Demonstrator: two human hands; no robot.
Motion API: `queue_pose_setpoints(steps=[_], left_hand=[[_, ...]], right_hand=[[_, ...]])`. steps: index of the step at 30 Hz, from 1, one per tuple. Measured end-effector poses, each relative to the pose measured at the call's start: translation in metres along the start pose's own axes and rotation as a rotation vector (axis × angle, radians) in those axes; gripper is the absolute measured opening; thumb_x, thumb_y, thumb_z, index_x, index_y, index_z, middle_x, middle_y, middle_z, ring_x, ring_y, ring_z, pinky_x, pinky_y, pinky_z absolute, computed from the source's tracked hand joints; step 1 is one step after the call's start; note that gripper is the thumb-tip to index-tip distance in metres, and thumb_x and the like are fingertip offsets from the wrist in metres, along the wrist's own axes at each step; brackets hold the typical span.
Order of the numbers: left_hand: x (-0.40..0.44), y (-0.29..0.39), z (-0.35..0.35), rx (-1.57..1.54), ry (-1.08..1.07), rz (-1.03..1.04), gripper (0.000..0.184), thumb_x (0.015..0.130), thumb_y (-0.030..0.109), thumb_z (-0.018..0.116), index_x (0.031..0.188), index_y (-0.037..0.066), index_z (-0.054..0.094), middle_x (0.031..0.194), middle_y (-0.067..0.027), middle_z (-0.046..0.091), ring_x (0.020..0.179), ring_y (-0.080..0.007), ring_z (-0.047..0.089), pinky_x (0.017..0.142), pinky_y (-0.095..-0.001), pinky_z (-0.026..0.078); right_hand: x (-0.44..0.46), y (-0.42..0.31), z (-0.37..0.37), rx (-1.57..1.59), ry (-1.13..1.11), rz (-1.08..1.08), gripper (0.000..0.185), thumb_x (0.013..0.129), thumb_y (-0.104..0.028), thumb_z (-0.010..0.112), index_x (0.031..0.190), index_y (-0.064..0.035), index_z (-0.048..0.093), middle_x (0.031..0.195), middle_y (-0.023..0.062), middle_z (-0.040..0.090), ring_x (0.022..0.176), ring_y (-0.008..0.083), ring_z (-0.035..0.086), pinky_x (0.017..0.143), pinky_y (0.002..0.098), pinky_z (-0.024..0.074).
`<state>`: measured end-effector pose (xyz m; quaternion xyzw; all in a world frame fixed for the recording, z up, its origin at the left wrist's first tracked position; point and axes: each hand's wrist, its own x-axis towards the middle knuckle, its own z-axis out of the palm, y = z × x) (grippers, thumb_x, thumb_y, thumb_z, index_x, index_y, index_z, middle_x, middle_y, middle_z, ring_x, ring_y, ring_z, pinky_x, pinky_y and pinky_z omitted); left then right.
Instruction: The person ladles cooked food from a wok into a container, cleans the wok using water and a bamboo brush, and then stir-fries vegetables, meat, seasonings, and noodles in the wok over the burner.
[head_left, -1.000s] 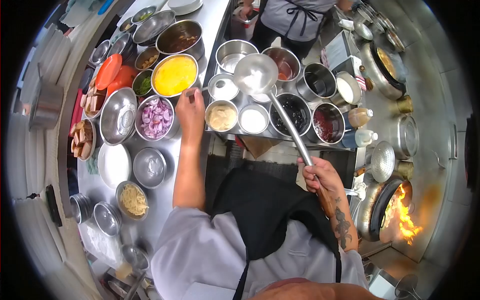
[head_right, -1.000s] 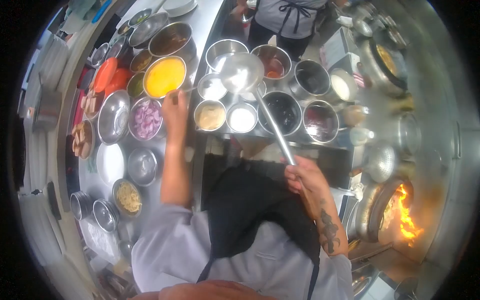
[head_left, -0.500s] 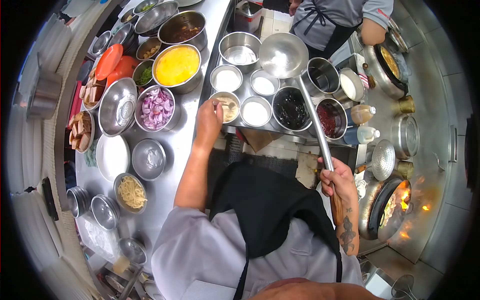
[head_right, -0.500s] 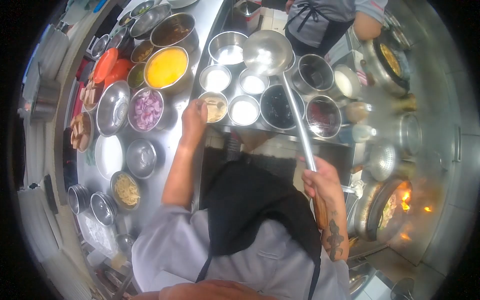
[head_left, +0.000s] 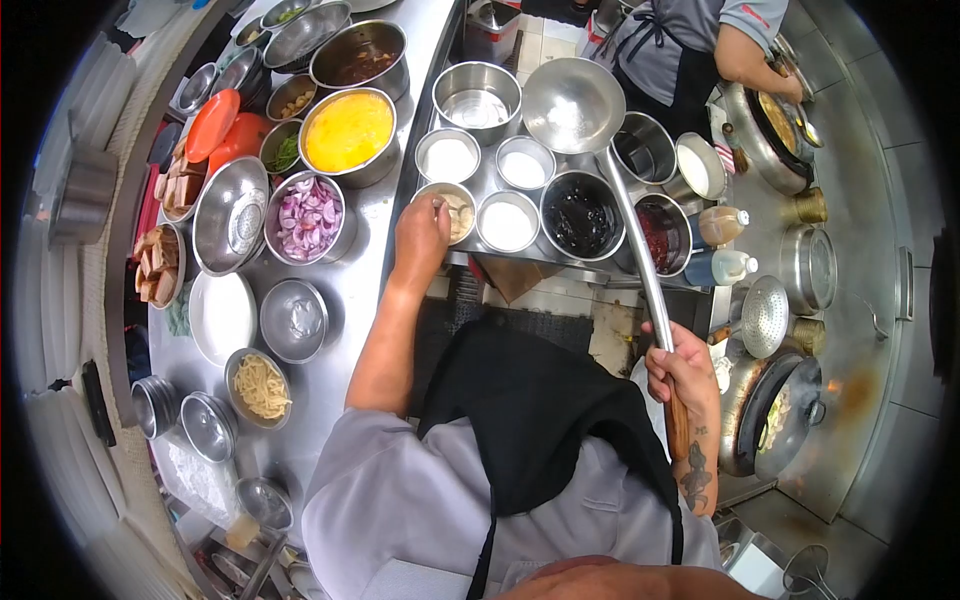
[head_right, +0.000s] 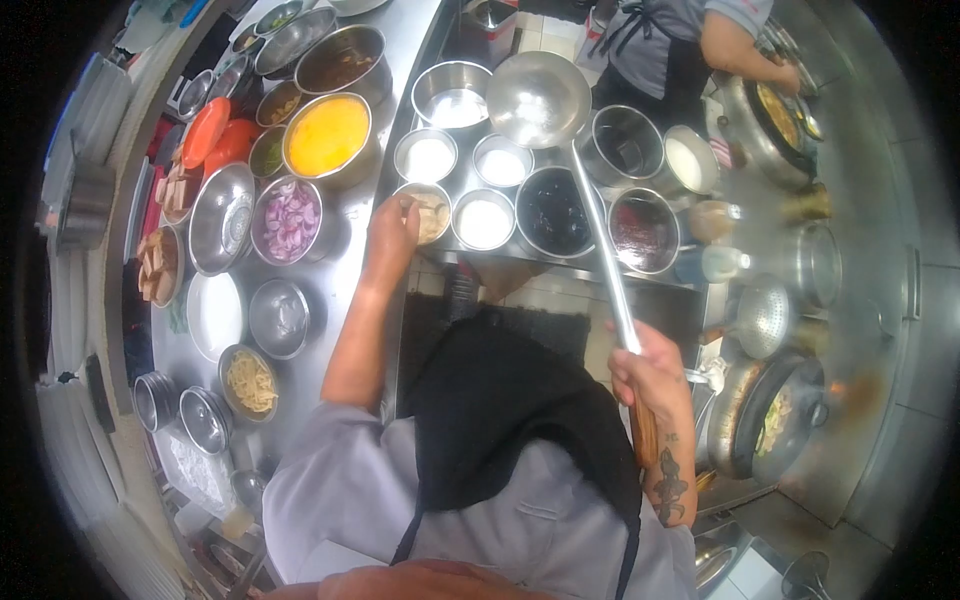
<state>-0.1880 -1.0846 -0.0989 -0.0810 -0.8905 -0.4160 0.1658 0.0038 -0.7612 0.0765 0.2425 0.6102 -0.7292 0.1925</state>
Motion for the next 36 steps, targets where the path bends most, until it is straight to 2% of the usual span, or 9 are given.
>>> queue_pose_setpoints(steps=[11, 14, 15, 18, 21, 25, 28, 34, 36], left_hand=[[-0.004, -0.022, -0.007, -0.087, 0.052, -0.140, 0.013, 0.086, 0.009, 0.059, 0.090, -0.003, 0.063, 0.079, -0.0209, 0.066, 0.073, -0.0356, 0.066, 0.064, -0.0383, 0.051], [-0.008, -0.059, -0.008, -0.087, 0.120, -0.251, 0.013, 0.085, 0.011, 0.062, 0.090, -0.001, 0.065, 0.076, -0.0180, 0.067, 0.070, -0.0300, 0.067, 0.065, -0.0351, 0.051], [-0.009, -0.067, -0.012, -0.108, 0.141, -0.283, 0.015, 0.083, 0.013, 0.064, 0.087, -0.001, 0.066, 0.075, -0.0142, 0.068, 0.069, -0.0213, 0.067, 0.065, -0.0320, 0.052], [-0.007, -0.067, -0.027, -0.548, 0.151, -0.550, 0.014, 0.089, 0.011, 0.062, 0.093, -0.002, 0.064, 0.080, -0.0074, 0.068, 0.073, -0.0134, 0.064, 0.068, -0.0261, 0.051], [0.006, -0.014, -0.054, -0.670, 0.184, -0.538, 0.013, 0.091, 0.010, 0.061, 0.096, -0.002, 0.062, 0.081, -0.0058, 0.066, 0.072, -0.0140, 0.063, 0.068, -0.0252, 0.050], [0.012, 0.029, -0.068, -0.105, 0.313, -0.169, 0.014, 0.091, 0.010, 0.060, 0.095, -0.003, 0.062, 0.078, -0.0094, 0.066, 0.071, -0.0138, 0.063, 0.066, -0.0270, 0.049], [0.003, 0.026, -0.059, 0.015, 0.364, -0.092, 0.014, 0.091, 0.010, 0.059, 0.095, -0.003, 0.062, 0.077, -0.0105, 0.066, 0.069, -0.0150, 0.062, 0.064, -0.0288, 0.049], [-0.020, 0.042, 0.005, -0.170, 0.057, -0.189, 0.014, 0.090, 0.009, 0.058, 0.094, -0.004, 0.061, 0.080, -0.0195, 0.065, 0.072, -0.0277, 0.064, 0.068, -0.0329, 0.049], [-0.020, 0.050, 0.031, -0.164, 0.090, 0.015, 0.014, 0.090, 0.009, 0.059, 0.094, -0.004, 0.061, 0.081, -0.0202, 0.064, 0.075, -0.0319, 0.063, 0.070, -0.0362, 0.049]], right_hand=[[-0.007, 0.000, 0.003, 0.033, -0.009, 0.031, 0.036, 0.086, -0.002, 0.054, 0.122, 0.0029, 0.049, 0.063, 0.0032, 0.047, 0.037, 0.0089, 0.041, 0.035, 0.0214, 0.0333], [-0.009, 0.004, -0.001, 0.045, -0.025, 0.040, 0.036, 0.086, -0.002, 0.055, 0.121, 0.0026, 0.049, 0.063, 0.0030, 0.047, 0.038, 0.0090, 0.042, 0.035, 0.0212, 0.0332], [-0.009, 0.006, -0.003, 0.044, -0.027, 0.048, 0.035, 0.086, -0.001, 0.055, 0.120, 0.0025, 0.050, 0.063, 0.0029, 0.047, 0.038, 0.0091, 0.042, 0.035, 0.0211, 0.0333], [-0.010, 0.016, -0.011, 0.032, -0.046, 0.076, 0.034, 0.085, -0.001, 0.056, 0.118, 0.0020, 0.051, 0.062, 0.0026, 0.047, 0.038, 0.0092, 0.042, 0.036, 0.0212, 0.0337], [-0.005, 0.026, -0.015, -0.013, -0.089, 0.123, 0.032, 0.085, -0.002, 0.057, 0.116, 0.0015, 0.053, 0.062, 0.0023, 0.047, 0.039, 0.0093, 0.043, 0.036, 0.0212, 0.0342], [0.006, 0.039, -0.020, -0.034, -0.176, 0.206, 0.032, 0.085, -0.003, 0.058, 0.117, 0.0003, 0.053, 0.063, 0.0019, 0.048, 0.039, 0.0086, 0.043, 0.037, 0.0211, 0.0354], [0.006, 0.042, -0.027, 0.041, -0.200, 0.230, 0.033, 0.085, -0.003, 0.056, 0.118, -0.0004, 0.054, 0.063, 0.0018, 0.048, 0.039, 0.0081, 0.042, 0.037, 0.0212, 0.0353], [-0.011, 0.027, -0.028, 0.132, -0.095, 0.169, 0.034, 0.085, -0.003, 0.055, 0.118, 0.0003, 0.054, 0.063, 0.0021, 0.047, 0.039, 0.0085, 0.042, 0.037, 0.0218, 0.0334], [-0.015, 0.025, -0.035, 0.140, -0.081, 0.125, 0.034, 0.084, -0.003, 0.056, 0.118, 0.0002, 0.053, 0.064, 0.0021, 0.047, 0.041, 0.0095, 0.044, 0.039, 0.0235, 0.0337]])
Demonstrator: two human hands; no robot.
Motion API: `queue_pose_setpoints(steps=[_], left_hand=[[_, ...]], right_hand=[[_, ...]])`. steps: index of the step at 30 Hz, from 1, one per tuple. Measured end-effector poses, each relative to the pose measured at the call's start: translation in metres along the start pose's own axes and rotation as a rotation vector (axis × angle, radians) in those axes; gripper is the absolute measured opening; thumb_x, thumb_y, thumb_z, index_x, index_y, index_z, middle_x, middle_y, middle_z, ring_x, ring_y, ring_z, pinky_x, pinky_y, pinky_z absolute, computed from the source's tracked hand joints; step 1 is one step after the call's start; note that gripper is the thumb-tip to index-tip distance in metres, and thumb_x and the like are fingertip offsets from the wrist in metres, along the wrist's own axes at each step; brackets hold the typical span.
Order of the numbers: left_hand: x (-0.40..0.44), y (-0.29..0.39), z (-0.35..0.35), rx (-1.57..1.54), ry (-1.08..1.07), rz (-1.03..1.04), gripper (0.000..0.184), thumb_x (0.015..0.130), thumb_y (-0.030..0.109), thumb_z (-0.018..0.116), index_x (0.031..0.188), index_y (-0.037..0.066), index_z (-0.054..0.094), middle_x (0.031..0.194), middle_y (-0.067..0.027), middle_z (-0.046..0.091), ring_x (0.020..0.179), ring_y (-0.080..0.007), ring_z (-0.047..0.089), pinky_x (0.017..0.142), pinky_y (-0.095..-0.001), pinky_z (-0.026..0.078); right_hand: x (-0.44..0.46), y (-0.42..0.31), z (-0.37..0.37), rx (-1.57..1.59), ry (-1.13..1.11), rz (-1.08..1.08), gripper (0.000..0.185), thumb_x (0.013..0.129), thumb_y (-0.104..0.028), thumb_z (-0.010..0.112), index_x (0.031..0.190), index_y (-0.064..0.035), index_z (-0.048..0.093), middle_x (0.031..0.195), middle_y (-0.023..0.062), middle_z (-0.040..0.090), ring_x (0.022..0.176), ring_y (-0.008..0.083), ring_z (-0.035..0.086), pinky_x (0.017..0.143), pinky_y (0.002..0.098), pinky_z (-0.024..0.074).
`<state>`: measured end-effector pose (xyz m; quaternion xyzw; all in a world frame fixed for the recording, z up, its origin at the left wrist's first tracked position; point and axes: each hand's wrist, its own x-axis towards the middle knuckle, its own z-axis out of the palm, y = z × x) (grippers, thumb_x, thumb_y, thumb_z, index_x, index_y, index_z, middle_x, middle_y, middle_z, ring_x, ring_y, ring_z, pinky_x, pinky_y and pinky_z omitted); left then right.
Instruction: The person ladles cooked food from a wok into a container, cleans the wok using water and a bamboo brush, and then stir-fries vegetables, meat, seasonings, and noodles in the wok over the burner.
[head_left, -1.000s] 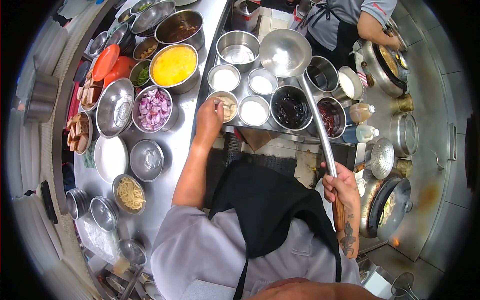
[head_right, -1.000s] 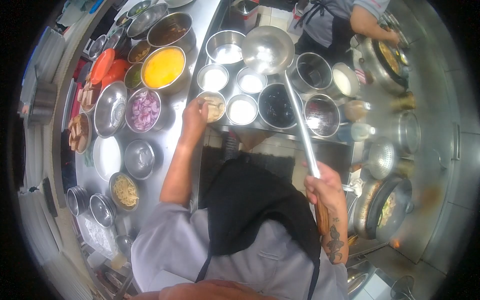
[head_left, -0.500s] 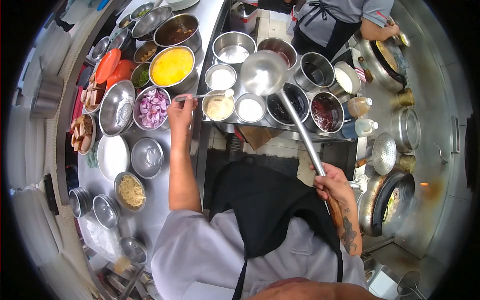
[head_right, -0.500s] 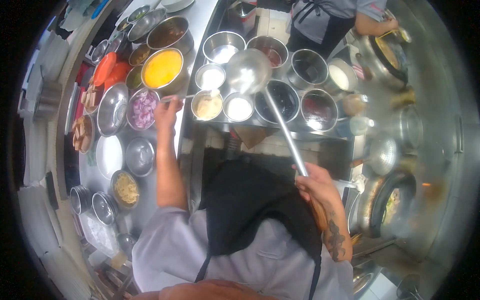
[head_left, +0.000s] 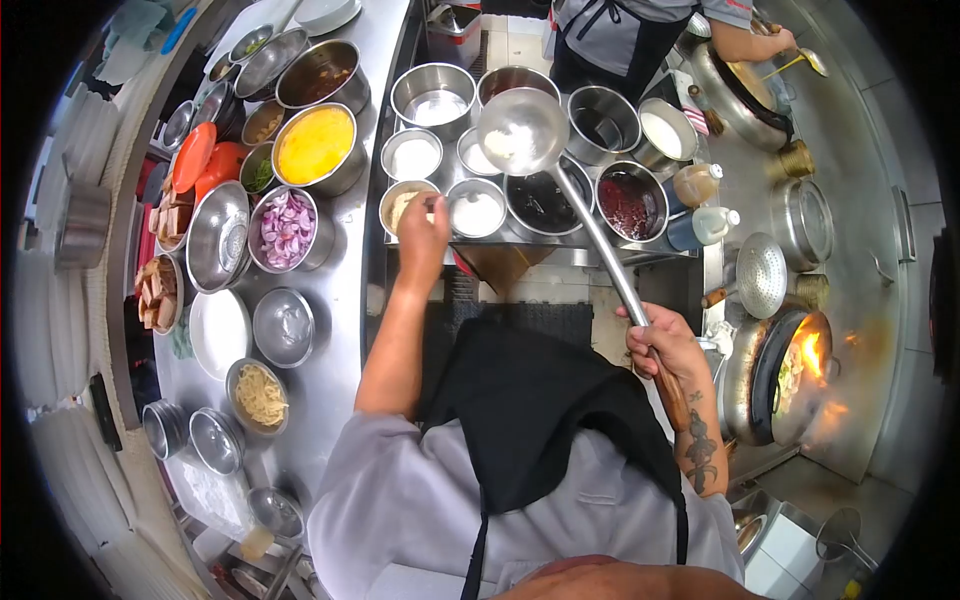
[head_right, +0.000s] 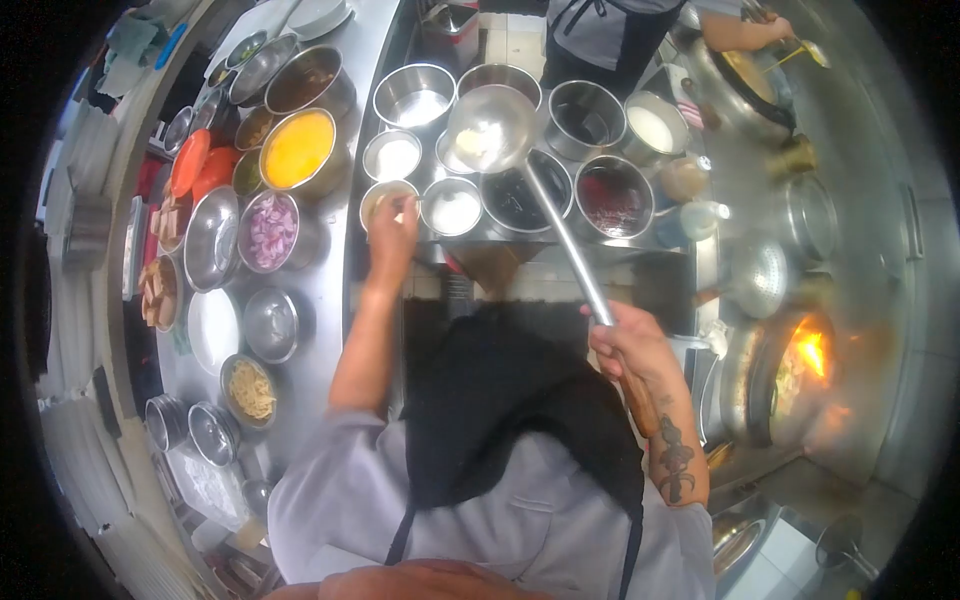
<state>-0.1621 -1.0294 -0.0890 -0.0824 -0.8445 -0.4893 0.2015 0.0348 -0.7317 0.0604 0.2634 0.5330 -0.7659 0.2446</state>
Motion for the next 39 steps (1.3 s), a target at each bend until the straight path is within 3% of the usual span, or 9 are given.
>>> queue_pose_setpoints(steps=[17, 20, 21, 22, 24, 30, 31, 34, 39], left_hand=[[-0.002, -0.035, 0.031, -0.056, -0.178, -0.136, 0.019, 0.087, 0.015, 0.062, 0.094, -0.003, 0.064, 0.082, -0.0210, 0.066, 0.077, -0.0339, 0.065, 0.070, -0.0387, 0.050], [0.004, -0.057, 0.030, -0.054, -0.129, -0.295, 0.023, 0.085, 0.018, 0.065, 0.095, -0.002, 0.065, 0.081, -0.0166, 0.068, 0.076, -0.0279, 0.066, 0.069, -0.0369, 0.050], [0.009, -0.058, 0.025, -0.237, -0.172, -0.517, 0.014, 0.087, 0.012, 0.062, 0.092, -0.001, 0.064, 0.078, -0.0083, 0.068, 0.070, -0.0152, 0.064, 0.064, -0.0284, 0.050], [0.007, -0.057, 0.020, -0.326, -0.087, -0.489, 0.025, 0.086, 0.020, 0.064, 0.097, -0.003, 0.066, 0.082, -0.0091, 0.068, 0.070, -0.0176, 0.065, 0.066, -0.0308, 0.052], [0.016, -0.040, 0.002, -0.414, -0.085, -0.661, 0.016, 0.088, 0.013, 0.062, 0.093, -0.002, 0.063, 0.083, -0.0076, 0.068, 0.072, -0.0133, 0.063, 0.067, -0.0262, 0.050], [0.041, 0.011, -0.022, -0.548, 0.022, -0.409, 0.016, 0.091, 0.014, 0.061, 0.094, -0.003, 0.063, 0.083, -0.0065, 0.067, 0.074, -0.0116, 0.063, 0.067, -0.0253, 0.049], [0.042, 0.006, -0.020, -0.392, 0.029, -0.191, 0.016, 0.092, 0.012, 0.059, 0.094, -0.003, 0.062, 0.082, -0.0093, 0.067, 0.074, -0.0150, 0.064, 0.068, -0.0277, 0.050], [0.036, 0.027, -0.023, 0.014, 0.079, -0.024, 0.015, 0.091, 0.010, 0.059, 0.094, -0.004, 0.062, 0.081, -0.0137, 0.067, 0.072, -0.0201, 0.065, 0.068, -0.0309, 0.050], [0.004, 0.002, -0.003, 0.031, -0.124, -0.161, 0.021, 0.092, 0.014, 0.058, 0.096, -0.006, 0.064, 0.084, -0.0185, 0.068, 0.080, -0.0259, 0.067, 0.073, -0.0333, 0.050]], right_hand=[[-0.028, 0.015, -0.010, 0.047, 0.084, -0.026, 0.038, 0.086, -0.004, 0.057, 0.124, -0.0014, 0.053, 0.065, 0.0019, 0.047, 0.041, 0.0100, 0.044, 0.039, 0.0237, 0.0359], [-0.027, 0.019, -0.014, 0.083, 0.052, -0.028, 0.039, 0.086, -0.005, 0.057, 0.124, -0.0007, 0.052, 0.065, 0.0017, 0.047, 0.042, 0.0097, 0.044, 0.039, 0.0235, 0.0356], [-0.028, 0.019, -0.014, 0.098, 0.051, -0.023, 0.038, 0.086, -0.005, 0.057, 0.124, -0.0005, 0.052, 0.065, 0.0017, 0.047, 0.042, 0.0097, 0.044, 0.039, 0.0234, 0.0355], [-0.029, 0.019, -0.014, 0.114, 0.050, -0.018, 0.037, 0.086, -0.005, 0.057, 0.123, -0.0002, 0.052, 0.065, 0.0017, 0.047, 0.042, 0.0096, 0.044, 0.039, 0.0234, 0.0355], [-0.029, 0.021, -0.015, 0.140, 0.046, -0.010, 0.036, 0.086, -0.005, 0.057, 0.122, 0.0000, 0.053, 0.065, 0.0016, 0.047, 0.042, 0.0095, 0.044, 0.039, 0.0233, 0.0353], [-0.023, 0.030, -0.019, 0.098, 0.024, 0.055, 0.035, 0.085, -0.005, 0.056, 0.120, -0.0005, 0.052, 0.065, 0.0013, 0.047, 0.042, 0.0091, 0.044, 0.039, 0.0231, 0.0348], [-0.022, 0.031, -0.020, 0.089, 0.017, 0.073, 0.036, 0.085, -0.005, 0.056, 0.121, -0.0005, 0.052, 0.065, 0.0012, 0.047, 0.042, 0.0091, 0.044, 0.039, 0.0231, 0.0347], [-0.023, 0.033, -0.026, 0.072, 0.011, 0.107, 0.036, 0.085, -0.004, 0.055, 0.121, -0.0004, 0.051, 0.065, 0.0014, 0.047, 0.042, 0.0093, 0.044, 0.039, 0.0233, 0.0353], [-0.022, 0.044, -0.035, -0.082, 0.055, 0.013, 0.034, 0.086, -0.003, 0.054, 0.120, -0.0001, 0.052, 0.065, 0.0017, 0.049, 0.044, 0.0088, 0.046, 0.040, 0.0244, 0.0375]])
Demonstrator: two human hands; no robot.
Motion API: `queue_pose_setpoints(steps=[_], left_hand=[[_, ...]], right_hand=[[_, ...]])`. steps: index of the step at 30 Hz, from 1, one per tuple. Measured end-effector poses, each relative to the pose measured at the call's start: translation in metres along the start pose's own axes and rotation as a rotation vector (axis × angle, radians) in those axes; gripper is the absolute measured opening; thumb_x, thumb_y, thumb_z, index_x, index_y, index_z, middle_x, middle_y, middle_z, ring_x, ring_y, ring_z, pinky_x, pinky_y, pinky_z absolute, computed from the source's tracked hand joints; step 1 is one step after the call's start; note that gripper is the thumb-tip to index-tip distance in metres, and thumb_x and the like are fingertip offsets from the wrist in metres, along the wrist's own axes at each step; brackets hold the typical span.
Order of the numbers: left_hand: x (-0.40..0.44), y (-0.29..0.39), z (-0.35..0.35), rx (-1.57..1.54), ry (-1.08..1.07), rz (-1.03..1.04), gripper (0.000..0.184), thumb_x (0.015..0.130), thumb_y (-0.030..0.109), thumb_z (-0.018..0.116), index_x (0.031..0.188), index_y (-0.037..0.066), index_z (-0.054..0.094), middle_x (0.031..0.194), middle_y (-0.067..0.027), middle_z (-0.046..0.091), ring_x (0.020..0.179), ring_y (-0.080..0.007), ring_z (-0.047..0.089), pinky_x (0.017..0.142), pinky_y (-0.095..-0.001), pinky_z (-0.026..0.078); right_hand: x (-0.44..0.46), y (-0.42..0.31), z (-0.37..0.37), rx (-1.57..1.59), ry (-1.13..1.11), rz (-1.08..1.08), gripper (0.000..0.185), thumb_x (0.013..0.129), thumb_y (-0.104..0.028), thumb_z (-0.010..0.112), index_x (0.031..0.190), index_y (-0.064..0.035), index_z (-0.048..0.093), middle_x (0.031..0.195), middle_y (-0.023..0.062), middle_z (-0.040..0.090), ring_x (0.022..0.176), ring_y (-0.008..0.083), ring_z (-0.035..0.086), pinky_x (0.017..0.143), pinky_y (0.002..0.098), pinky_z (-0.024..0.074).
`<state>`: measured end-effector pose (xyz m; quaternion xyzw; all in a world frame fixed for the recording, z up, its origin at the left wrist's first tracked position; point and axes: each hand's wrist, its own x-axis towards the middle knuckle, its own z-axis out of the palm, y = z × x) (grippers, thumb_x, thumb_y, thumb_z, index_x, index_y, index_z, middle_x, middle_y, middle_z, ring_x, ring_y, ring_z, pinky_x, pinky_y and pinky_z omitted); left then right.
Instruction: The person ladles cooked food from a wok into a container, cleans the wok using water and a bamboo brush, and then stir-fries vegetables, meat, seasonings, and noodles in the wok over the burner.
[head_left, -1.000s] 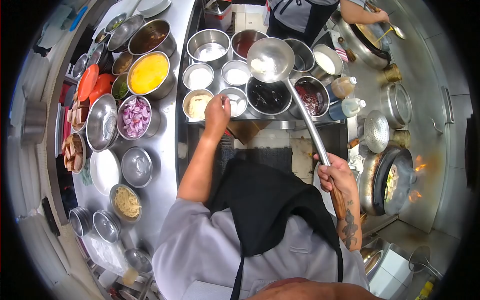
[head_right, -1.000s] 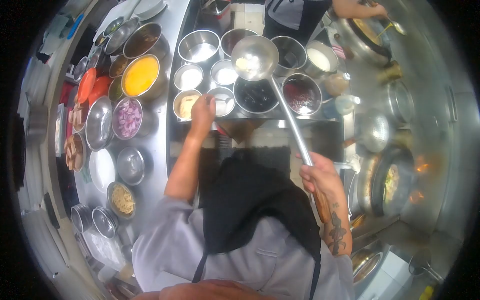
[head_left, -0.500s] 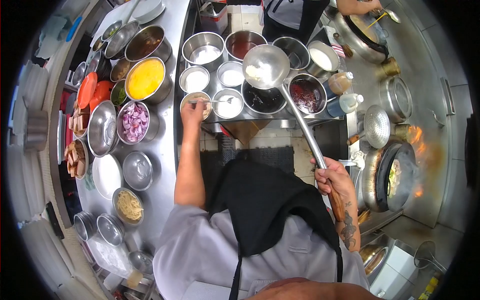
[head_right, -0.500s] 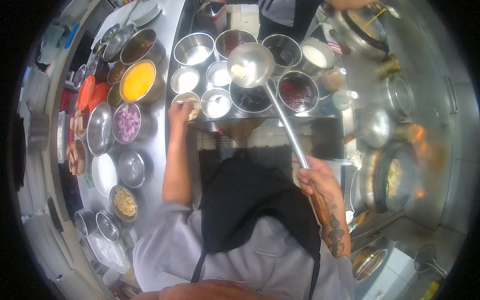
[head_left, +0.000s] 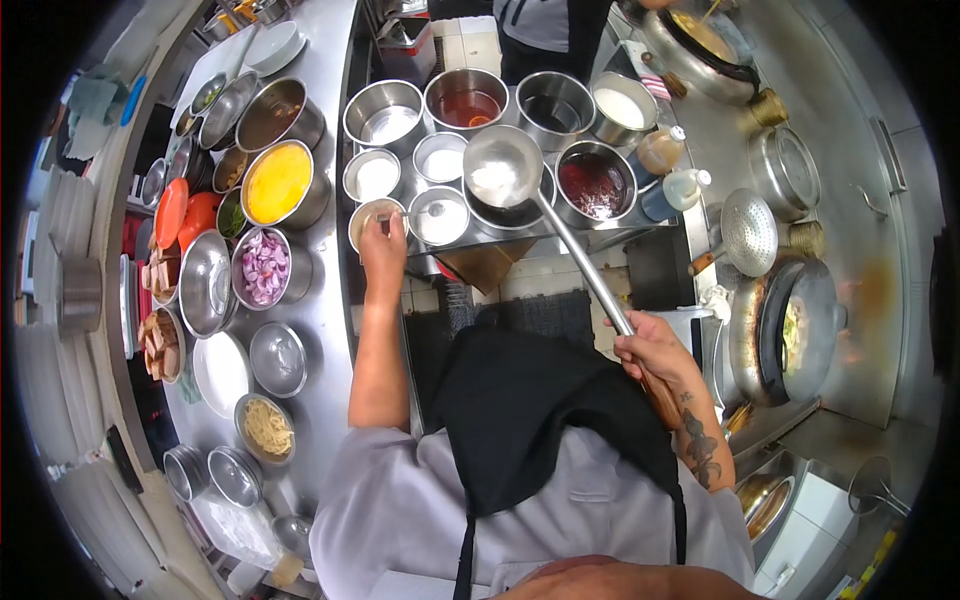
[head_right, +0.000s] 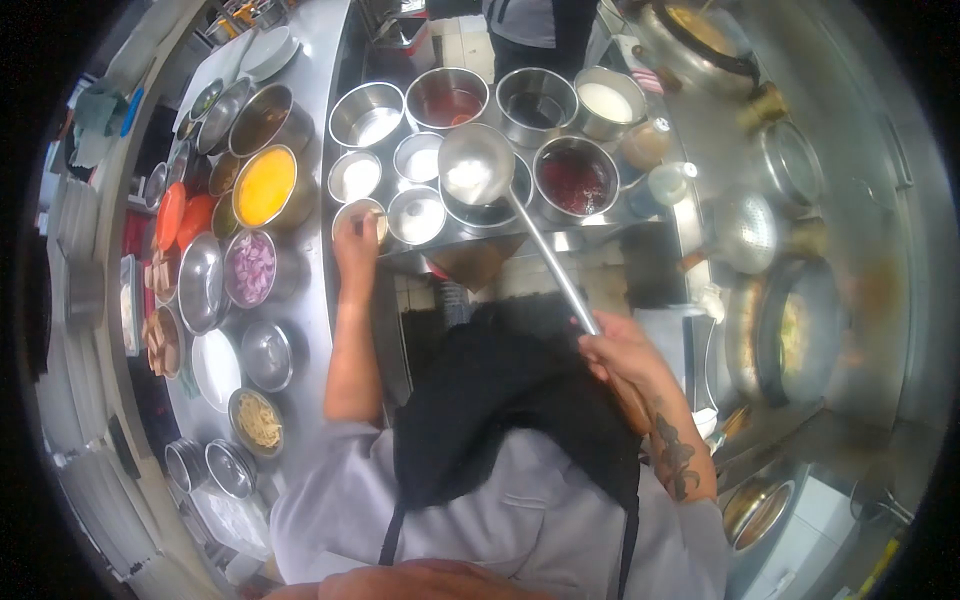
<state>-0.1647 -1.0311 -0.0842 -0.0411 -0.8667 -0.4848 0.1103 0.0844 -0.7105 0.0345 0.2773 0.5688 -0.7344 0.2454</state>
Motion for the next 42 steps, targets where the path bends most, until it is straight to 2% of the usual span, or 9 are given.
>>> queue_pose_setpoints(steps=[2, 8, 11, 15, 21, 26, 28, 37, 42], left_hand=[[-0.007, -0.012, 0.008, 0.008, -0.042, -0.043, 0.024, 0.093, 0.016, 0.058, 0.098, -0.006, 0.064, 0.086, -0.0191, 0.068, 0.082, -0.0258, 0.067, 0.075, -0.0335, 0.050], [-0.011, -0.032, 0.007, -0.053, -0.062, -0.171, 0.036, 0.095, 0.026, 0.055, 0.105, -0.007, 0.063, 0.092, -0.0187, 0.069, 0.086, -0.0233, 0.067, 0.078, -0.0326, 0.050], [-0.012, -0.045, 0.004, -0.100, -0.079, -0.263, 0.038, 0.095, 0.028, 0.055, 0.106, -0.007, 0.063, 0.090, -0.0187, 0.069, 0.084, -0.0228, 0.067, 0.077, -0.0320, 0.050], [-0.015, -0.058, 0.002, -0.246, -0.068, -0.290, 0.035, 0.095, 0.025, 0.056, 0.104, -0.007, 0.063, 0.084, -0.0154, 0.069, 0.077, -0.0181, 0.066, 0.072, -0.0289, 0.050], [-0.017, -0.067, -0.001, -0.249, -0.080, -0.281, 0.027, 0.093, 0.018, 0.057, 0.103, -0.006, 0.064, 0.083, -0.0133, 0.069, 0.075, -0.0147, 0.065, 0.071, -0.0268, 0.050], [-0.017, -0.071, 0.001, -0.276, -0.092, -0.350, 0.028, 0.093, 0.021, 0.058, 0.100, -0.006, 0.064, 0.083, -0.0112, 0.069, 0.075, -0.0142, 0.064, 0.071, -0.0264, 0.050], [-0.016, -0.070, 0.001, -0.283, -0.084, -0.397, 0.029, 0.093, 0.022, 0.058, 0.100, -0.006, 0.064, 0.082, -0.0100, 0.069, 0.073, -0.0134, 0.063, 0.070, -0.0261, 0.049], [-0.020, -0.060, -0.013, -0.363, -0.004, -0.439, 0.030, 0.094, 0.028, 0.058, 0.095, -0.001, 0.064, 0.068, -0.0003, 0.056, 0.060, -0.0060, 0.048, 0.054, -0.0216, 0.038], [-0.019, -0.070, -0.017, -0.368, 0.021, -0.408, 0.030, 0.095, 0.027, 0.057, 0.099, -0.002, 0.062, 0.070, 0.0002, 0.056, 0.060, -0.0063, 0.047, 0.055, -0.0213, 0.038]], right_hand=[[0.005, 0.001, 0.000, -0.179, 0.075, -0.051, 0.034, 0.087, -0.004, 0.055, 0.121, 0.0001, 0.053, 0.065, 0.0015, 0.050, 0.044, 0.0085, 0.047, 0.040, 0.0246, 0.0384], [0.015, 0.007, -0.002, -0.431, 0.161, -0.084, 0.034, 0.089, -0.009, 0.057, 0.121, -0.0005, 0.053, 0.067, 0.0011, 0.053, 0.047, 0.0089, 0.052, 0.043, 0.0243, 0.0418], [0.015, 0.005, 0.004, -0.453, 0.139, -0.125, 0.033, 0.089, -0.004, 0.055, 0.121, 0.0042, 0.049, 0.065, -0.0012, 0.048, 0.043, 0.0070, 0.048, 0.040, 0.0222, 0.0398], [0.014, 0.005, 0.004, -0.448, 0.100, -0.090, 0.030, 0.089, -0.004, 0.057, 0.118, 0.0036, 0.051, 0.064, -0.0014, 0.048, 0.044, 0.0070, 0.048, 0.041, 0.0222, 0.0392], [0.009, -0.002, 0.011, -0.413, 0.108, -0.062, 0.026, 0.089, -0.004, 0.057, 0.114, 0.0028, 0.053, 0.064, -0.0008, 0.048, 0.044, 0.0071, 0.047, 0.041, 0.0219, 0.0384], [0.010, -0.003, 0.012, -0.379, 0.131, -0.040, 0.026, 0.088, -0.001, 0.056, 0.114, 0.0020, 0.053, 0.063, 0.0001, 0.050, 0.043, 0.0072, 0.047, 0.040, 0.0217, 0.0381], [0.007, -0.007, 0.014, -0.260, 0.138, -0.010, 0.027, 0.087, 0.000, 0.056, 0.114, 0.0016, 0.053, 0.063, 0.0004, 0.050, 0.042, 0.0071, 0.047, 0.038, 0.0212, 0.0377], [0.004, -0.009, 0.011, -0.137, 0.141, 0.035, 0.029, 0.087, 0.001, 0.055, 0.115, 0.0005, 0.052, 0.062, 0.0005, 0.050, 0.041, 0.0069, 0.046, 0.036, 0.0200, 0.0372], [0.000, -0.011, 0.010, -0.104, 0.126, 0.029, 0.029, 0.087, 0.000, 0.054, 0.117, 0.0003, 0.052, 0.062, 0.0002, 0.049, 0.041, 0.0069, 0.047, 0.037, 0.0194, 0.0374]])
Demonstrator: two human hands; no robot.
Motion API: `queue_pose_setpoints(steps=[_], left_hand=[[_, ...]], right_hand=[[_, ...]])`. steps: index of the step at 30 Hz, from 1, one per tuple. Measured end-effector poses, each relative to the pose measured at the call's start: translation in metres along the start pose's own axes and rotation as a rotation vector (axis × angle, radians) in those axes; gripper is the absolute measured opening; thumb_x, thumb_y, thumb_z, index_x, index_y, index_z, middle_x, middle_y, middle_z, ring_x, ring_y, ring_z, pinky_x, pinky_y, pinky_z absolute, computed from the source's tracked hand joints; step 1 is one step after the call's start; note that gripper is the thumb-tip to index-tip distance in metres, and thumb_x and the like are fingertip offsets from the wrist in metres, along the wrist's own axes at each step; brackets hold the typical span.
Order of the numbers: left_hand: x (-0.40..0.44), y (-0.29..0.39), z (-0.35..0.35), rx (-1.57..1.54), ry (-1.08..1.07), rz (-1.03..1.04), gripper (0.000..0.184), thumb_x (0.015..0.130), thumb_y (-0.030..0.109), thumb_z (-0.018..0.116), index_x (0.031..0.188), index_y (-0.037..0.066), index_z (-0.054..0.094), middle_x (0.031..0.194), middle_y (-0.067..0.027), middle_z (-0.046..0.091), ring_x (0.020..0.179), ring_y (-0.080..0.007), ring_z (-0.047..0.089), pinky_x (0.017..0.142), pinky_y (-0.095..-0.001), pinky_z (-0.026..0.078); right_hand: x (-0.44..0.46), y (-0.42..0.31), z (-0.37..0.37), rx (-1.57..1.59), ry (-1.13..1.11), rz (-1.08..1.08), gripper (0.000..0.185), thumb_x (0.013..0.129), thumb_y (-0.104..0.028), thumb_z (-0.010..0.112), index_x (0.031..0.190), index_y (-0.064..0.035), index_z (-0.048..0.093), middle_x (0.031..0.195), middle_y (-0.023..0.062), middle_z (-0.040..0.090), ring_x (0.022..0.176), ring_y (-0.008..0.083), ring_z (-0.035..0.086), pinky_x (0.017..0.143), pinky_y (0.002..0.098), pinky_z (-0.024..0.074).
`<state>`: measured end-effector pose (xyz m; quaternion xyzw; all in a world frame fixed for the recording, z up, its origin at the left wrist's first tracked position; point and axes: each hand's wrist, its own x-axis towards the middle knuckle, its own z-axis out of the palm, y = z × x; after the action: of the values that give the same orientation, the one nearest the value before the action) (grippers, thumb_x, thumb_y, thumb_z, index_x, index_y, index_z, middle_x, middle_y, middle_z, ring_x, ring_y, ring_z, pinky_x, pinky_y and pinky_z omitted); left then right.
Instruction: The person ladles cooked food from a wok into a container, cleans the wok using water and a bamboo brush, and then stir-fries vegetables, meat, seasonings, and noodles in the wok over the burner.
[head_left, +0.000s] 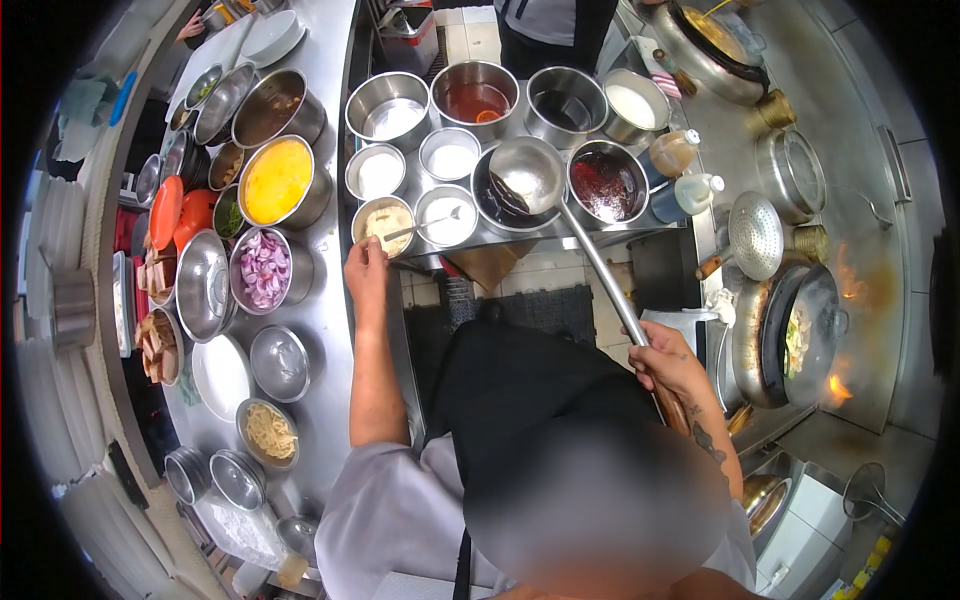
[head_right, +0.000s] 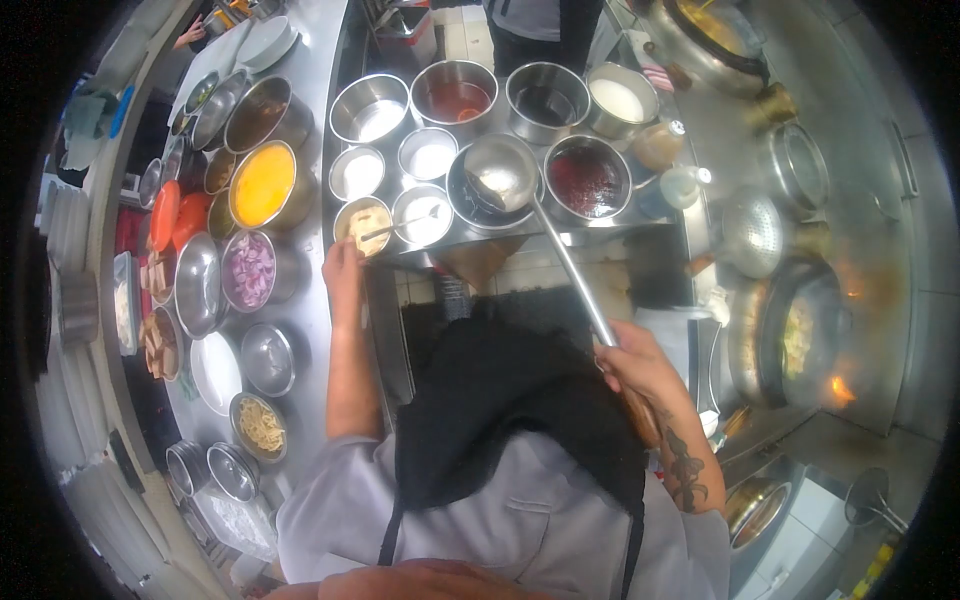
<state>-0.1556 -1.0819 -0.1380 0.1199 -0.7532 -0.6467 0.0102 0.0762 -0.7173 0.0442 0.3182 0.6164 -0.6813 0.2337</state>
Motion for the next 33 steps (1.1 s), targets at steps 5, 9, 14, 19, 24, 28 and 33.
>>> queue_pose_setpoints(steps=[5, 9, 14, 19, 24, 28, 33], left_hand=[[-0.003, 0.005, -0.002, -0.025, -0.010, 0.005, 0.029, 0.096, 0.026, 0.055, 0.101, -0.002, 0.060, 0.072, 0.0005, 0.054, 0.063, -0.0065, 0.048, 0.058, -0.0213, 0.039], [-0.003, 0.004, -0.003, -0.014, -0.003, 0.008, 0.028, 0.096, 0.026, 0.055, 0.101, -0.002, 0.060, 0.072, 0.0007, 0.054, 0.064, -0.0063, 0.048, 0.059, -0.0212, 0.040], [-0.007, 0.007, -0.001, 0.007, 0.008, 0.023, 0.029, 0.095, 0.027, 0.056, 0.102, -0.001, 0.061, 0.072, 0.0009, 0.055, 0.064, -0.0062, 0.049, 0.058, -0.0212, 0.039], [-0.006, 0.004, -0.002, 0.001, 0.010, 0.032, 0.029, 0.095, 0.027, 0.056, 0.101, -0.001, 0.061, 0.070, 0.0017, 0.054, 0.062, -0.0055, 0.047, 0.056, -0.0207, 0.038], [-0.007, 0.002, -0.002, 0.002, 0.002, 0.032, 0.027, 0.095, 0.026, 0.056, 0.101, 0.000, 0.060, 0.068, 0.0022, 0.053, 0.058, -0.0043, 0.044, 0.052, -0.0199, 0.034], [-0.003, -0.006, -0.003, -0.051, -0.007, 0.010, 0.026, 0.096, 0.026, 0.056, 0.101, 0.000, 0.060, 0.068, 0.0028, 0.052, 0.056, -0.0035, 0.042, 0.049, -0.0192, 0.032], [-0.006, 0.000, -0.001, -0.077, -0.024, 0.023, 0.026, 0.096, 0.026, 0.055, 0.101, 0.000, 0.059, 0.067, 0.0036, 0.051, 0.055, -0.0025, 0.041, 0.048, -0.0187, 0.030]], right_hand=[[-0.004, 0.000, -0.003, 0.038, -0.013, 0.001, 0.030, 0.087, -0.001, 0.055, 0.117, 0.0002, 0.053, 0.062, 0.0000, 0.049, 0.041, 0.0069, 0.047, 0.037, 0.0191, 0.0372], [-0.006, -0.001, -0.003, 0.057, -0.016, -0.014, 0.028, 0.086, 0.001, 0.054, 0.114, 0.0009, 0.054, 0.064, 0.0021, 0.049, 0.043, 0.0087, 0.047, 0.037, 0.0215, 0.0366], [-0.008, 0.003, -0.004, 0.056, -0.010, -0.014, 0.031, 0.087, 0.000, 0.053, 0.118, -0.0006, 0.053, 0.063, 0.0000, 0.049, 0.042, 0.0057, 0.047, 0.038, 0.0182, 0.0374], [-0.009, 0.004, -0.003, 0.057, 0.001, -0.003, 0.031, 0.088, 0.000, 0.053, 0.118, -0.0008, 0.053, 0.064, -0.0002, 0.050, 0.042, 0.0057, 0.047, 0.038, 0.0183, 0.0377], [-0.008, 0.006, -0.005, 0.048, 0.004, -0.004, 0.031, 0.087, 0.001, 0.053, 0.119, -0.0005, 0.053, 0.064, -0.0003, 0.050, 0.042, 0.0057, 0.047, 0.038, 0.0185, 0.0383], [-0.009, 0.004, -0.004, 0.017, 0.010, -0.004, 0.031, 0.087, 0.001, 0.052, 0.119, -0.0002, 0.052, 0.065, 0.0001, 0.050, 0.043, 0.0060, 0.047, 0.038, 0.0187, 0.0386], [-0.010, 0.002, -0.002, 0.006, 0.020, -0.009, 0.032, 0.087, 0.002, 0.052, 0.119, 0.0001, 0.052, 0.064, 0.0007, 0.050, 0.043, 0.0066, 0.047, 0.038, 0.0191, 0.0382]])
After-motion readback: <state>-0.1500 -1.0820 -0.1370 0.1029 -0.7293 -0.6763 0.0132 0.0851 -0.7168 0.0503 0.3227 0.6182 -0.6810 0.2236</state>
